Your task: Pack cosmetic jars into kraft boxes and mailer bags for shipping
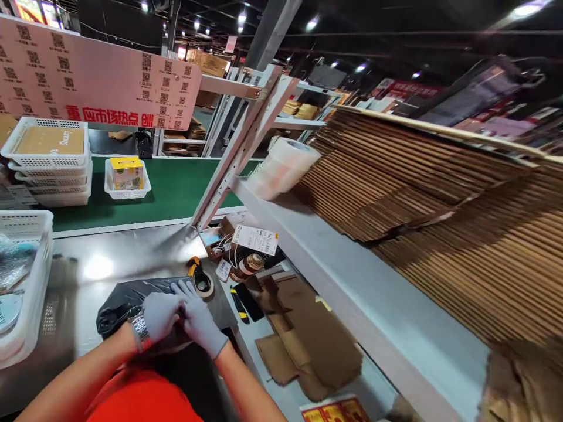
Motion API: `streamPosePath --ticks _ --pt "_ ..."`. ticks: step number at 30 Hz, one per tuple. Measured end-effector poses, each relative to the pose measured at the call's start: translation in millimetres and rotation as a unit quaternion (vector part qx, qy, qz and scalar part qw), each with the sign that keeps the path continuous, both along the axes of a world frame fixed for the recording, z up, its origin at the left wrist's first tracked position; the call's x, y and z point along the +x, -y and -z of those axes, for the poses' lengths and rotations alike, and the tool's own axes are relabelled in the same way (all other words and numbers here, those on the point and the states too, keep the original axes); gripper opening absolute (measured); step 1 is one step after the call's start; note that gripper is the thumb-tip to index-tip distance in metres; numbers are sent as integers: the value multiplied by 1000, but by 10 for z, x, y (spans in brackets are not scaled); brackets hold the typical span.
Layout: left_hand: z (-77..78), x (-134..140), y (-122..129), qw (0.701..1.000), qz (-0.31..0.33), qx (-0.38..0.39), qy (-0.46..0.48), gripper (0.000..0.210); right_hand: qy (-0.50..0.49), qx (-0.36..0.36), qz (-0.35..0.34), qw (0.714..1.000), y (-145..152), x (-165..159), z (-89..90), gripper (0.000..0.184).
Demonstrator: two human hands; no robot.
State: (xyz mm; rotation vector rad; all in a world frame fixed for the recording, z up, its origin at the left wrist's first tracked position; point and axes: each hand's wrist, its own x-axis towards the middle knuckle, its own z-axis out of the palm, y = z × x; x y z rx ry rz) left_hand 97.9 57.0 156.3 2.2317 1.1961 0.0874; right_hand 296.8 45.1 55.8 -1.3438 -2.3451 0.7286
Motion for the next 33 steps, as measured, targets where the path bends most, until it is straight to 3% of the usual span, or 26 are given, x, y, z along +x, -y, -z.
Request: streamPosePath --ticks 2,3,4,6,8,9,12,15,19,21,27,33 --pt "-37 -295 217 992 1 63 106 44 25 19 -21 999 10 35 56 70" --pt "-14 -511 338 976 4 115 182 63 29 27 -34 999 8 50 71 68" --pt "43 -760 457 958 -17 164 237 80 28 33 -44 998 3 62 81 67" --pt "257 -1283 660 937 -120 198 261 118 19 39 -54 998 -11 78 96 66" --pt "551 -1700 772 941 -219 136 218 153 10 38 -61 997 -22 87 110 67" --pt "699 -1824 784 945 -239 97 201 166 8 37 -66 997 -25 89 115 67" --pt "1009 -1794 657 953 -219 67 197 184 2 42 -87 995 -22 87 102 69" --pt "1033 -1403 424 969 -167 84 160 170 -3 54 -106 993 -9 60 23 64" --pt "867 -1033 314 983 -126 115 68 85 23 47 -103 993 3 -8 -140 48" --pt "817 -984 365 980 -125 146 51 59 51 36 -103 993 -4 -40 -209 41" --pt "803 -859 467 970 -159 183 -14 76 164 51 -181 968 -86 -104 -367 23" --pt "925 -580 497 938 -223 253 -82 49 204 68 -271 938 -266 -208 -542 24"
